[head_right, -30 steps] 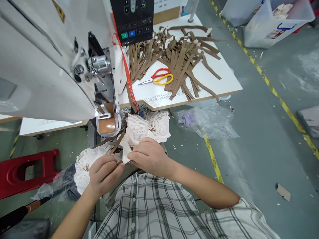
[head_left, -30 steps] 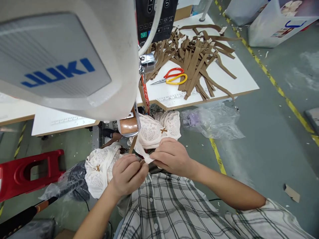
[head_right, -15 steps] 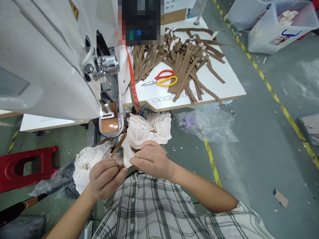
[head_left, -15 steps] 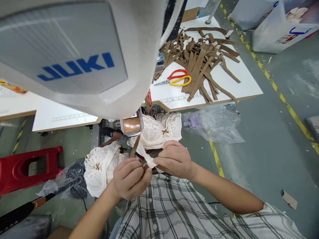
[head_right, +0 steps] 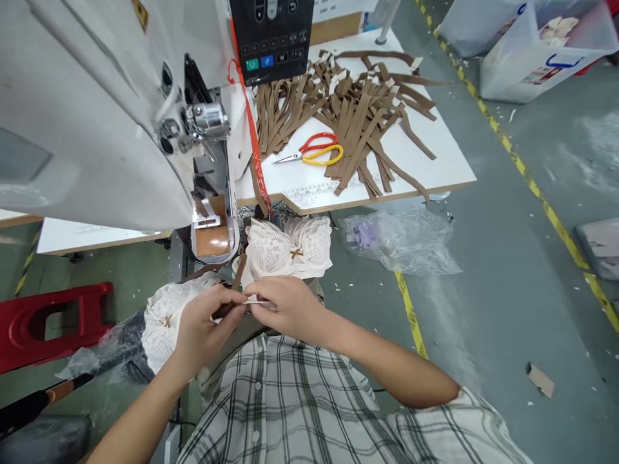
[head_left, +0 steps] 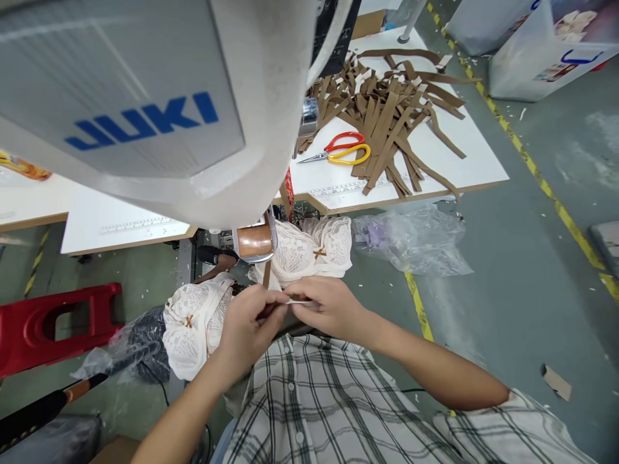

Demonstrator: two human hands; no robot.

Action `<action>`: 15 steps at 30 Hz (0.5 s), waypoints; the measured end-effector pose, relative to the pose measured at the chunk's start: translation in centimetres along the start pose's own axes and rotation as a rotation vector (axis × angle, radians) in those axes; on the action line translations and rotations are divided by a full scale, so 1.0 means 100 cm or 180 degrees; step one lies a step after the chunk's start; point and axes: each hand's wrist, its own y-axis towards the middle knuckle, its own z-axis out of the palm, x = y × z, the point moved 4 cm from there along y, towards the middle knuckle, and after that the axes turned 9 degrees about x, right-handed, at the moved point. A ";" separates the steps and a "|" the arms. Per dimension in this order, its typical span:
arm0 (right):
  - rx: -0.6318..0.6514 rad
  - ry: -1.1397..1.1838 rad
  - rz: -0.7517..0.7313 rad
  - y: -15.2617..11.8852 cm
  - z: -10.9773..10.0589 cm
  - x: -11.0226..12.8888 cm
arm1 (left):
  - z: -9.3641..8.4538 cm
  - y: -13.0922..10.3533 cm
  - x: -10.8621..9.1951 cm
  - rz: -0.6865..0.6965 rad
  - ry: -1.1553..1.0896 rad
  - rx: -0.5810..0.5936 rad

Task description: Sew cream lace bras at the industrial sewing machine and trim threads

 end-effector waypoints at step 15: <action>-0.0404 0.4105 0.1943 0.007 0.014 -0.017 | 0.106 -0.037 0.014 -0.1018 -0.4144 0.0395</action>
